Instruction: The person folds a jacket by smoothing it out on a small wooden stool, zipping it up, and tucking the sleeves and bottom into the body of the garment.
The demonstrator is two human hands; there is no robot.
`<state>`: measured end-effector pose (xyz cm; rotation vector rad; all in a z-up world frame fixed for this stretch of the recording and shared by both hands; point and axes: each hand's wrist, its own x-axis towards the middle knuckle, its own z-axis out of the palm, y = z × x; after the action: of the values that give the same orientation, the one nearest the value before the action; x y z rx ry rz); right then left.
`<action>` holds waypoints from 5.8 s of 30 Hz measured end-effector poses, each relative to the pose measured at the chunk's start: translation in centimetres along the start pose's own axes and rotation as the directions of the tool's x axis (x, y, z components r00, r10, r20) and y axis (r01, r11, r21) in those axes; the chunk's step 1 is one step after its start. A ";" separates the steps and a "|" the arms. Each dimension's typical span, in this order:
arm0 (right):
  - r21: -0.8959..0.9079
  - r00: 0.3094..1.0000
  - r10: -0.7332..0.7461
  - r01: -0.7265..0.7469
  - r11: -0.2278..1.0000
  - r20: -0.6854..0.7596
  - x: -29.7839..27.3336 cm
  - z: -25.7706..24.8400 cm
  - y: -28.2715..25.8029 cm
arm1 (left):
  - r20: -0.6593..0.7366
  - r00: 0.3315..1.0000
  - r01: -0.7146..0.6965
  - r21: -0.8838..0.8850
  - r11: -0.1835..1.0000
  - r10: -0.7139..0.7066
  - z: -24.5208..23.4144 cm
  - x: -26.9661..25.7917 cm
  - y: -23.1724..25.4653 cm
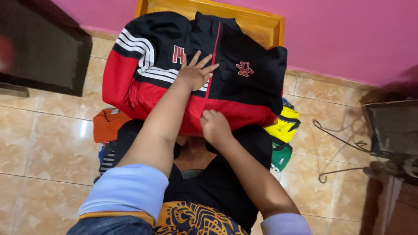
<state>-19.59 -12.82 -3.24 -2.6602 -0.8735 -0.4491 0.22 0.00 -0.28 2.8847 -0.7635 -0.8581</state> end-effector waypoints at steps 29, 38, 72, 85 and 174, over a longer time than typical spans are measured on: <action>0.253 0.952 0.288 -0.253 0.934 -0.108 1.8 -3.2 -5.3 | -0.284 0.925 -0.287 -0.085 0.954 0.253 4.8 -12.0 0.7; -0.012 0.982 0.155 -0.155 0.988 0.112 -0.3 1.0 -7.2 | -0.318 0.919 -0.187 0.168 0.968 0.233 6.8 -10.2 0.7; 0.088 0.985 0.105 -0.117 0.989 0.133 -4.4 -4.2 -13.7 | -0.379 0.892 -0.335 -0.188 0.923 0.246 8.5 -24.1 4.1; 0.232 0.983 0.181 -0.180 0.956 0.017 -5.6 -7.7 -14.2 | 0.047 0.894 -0.441 -0.075 0.894 0.445 9.5 -21.0 5.2; 0.660 0.935 0.353 -0.263 0.703 -0.003 -2.9 -8.5 -12.4 | -0.187 0.923 -0.293 -0.908 -0.299 -0.337 18.3 -26.1 7.2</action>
<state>-31.09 -8.02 5.62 -2.0280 -0.4082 -0.1763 -31.50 7.77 -1.36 1.2079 0.2291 -0.3669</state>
